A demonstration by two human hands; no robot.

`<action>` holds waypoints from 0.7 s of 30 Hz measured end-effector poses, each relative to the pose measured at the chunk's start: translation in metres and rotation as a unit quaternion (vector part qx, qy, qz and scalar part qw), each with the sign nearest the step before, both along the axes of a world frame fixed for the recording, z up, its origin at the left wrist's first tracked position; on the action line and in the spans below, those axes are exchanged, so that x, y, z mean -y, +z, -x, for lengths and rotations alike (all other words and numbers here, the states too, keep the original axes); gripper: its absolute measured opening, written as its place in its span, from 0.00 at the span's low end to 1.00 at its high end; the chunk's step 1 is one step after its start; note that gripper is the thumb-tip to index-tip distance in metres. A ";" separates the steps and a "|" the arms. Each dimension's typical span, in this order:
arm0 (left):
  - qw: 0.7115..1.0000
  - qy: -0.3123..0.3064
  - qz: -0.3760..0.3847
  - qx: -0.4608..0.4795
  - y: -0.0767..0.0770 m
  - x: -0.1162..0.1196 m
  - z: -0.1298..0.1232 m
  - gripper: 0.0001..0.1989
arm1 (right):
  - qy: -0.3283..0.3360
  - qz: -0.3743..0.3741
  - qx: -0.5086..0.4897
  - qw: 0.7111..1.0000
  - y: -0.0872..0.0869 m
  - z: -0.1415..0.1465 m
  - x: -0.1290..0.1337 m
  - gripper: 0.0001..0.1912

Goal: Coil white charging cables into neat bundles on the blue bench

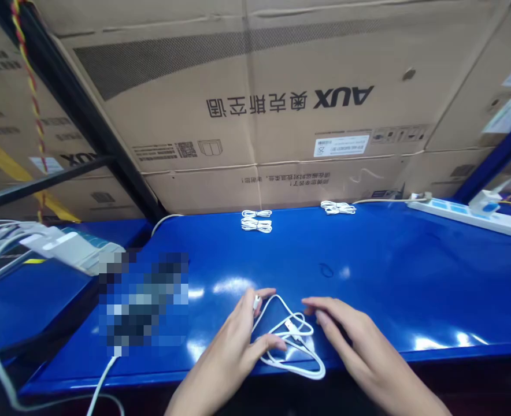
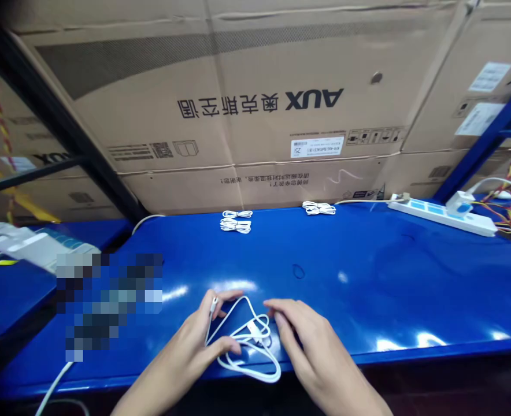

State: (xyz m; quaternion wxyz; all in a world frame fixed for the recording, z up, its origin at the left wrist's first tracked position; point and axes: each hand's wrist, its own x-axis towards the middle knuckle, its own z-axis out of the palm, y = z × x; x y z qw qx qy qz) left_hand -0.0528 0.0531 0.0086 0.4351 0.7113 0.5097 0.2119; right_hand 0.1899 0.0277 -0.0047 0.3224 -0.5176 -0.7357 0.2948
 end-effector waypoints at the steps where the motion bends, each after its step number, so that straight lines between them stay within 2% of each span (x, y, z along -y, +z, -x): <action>1: 1.000 0.002 -0.004 0.003 0.001 0.000 0.000 0.22 | 0.010 0.000 0.005 1.000 0.001 0.001 0.001 0.15; 3: 1.000 0.012 -0.022 0.003 0.004 0.002 0.000 0.22 | 0.041 0.006 0.012 0.999 0.001 0.005 0.002 0.15; 6: 0.997 0.020 -0.077 -0.009 0.012 0.006 0.002 0.17 | 0.068 0.001 -0.005 0.998 0.000 0.010 0.000 0.10; 8: 0.995 0.002 -0.100 -0.018 0.018 0.007 0.005 0.11 | 0.065 -0.018 -0.017 0.998 -0.002 0.012 -0.003 0.10; 13: 0.995 -0.063 -0.077 0.010 0.028 0.009 0.006 0.05 | 0.043 -0.080 0.007 0.996 -0.014 0.013 -0.007 0.11; 17: 0.992 -0.055 -0.091 0.071 0.023 0.013 -0.011 0.04 | 0.009 -0.120 0.000 0.993 -0.017 0.018 -0.006 0.08; 21: 0.989 0.036 -0.093 0.113 0.008 0.014 -0.029 0.03 | 0.030 -0.110 -0.025 0.993 -0.014 0.022 -0.004 0.06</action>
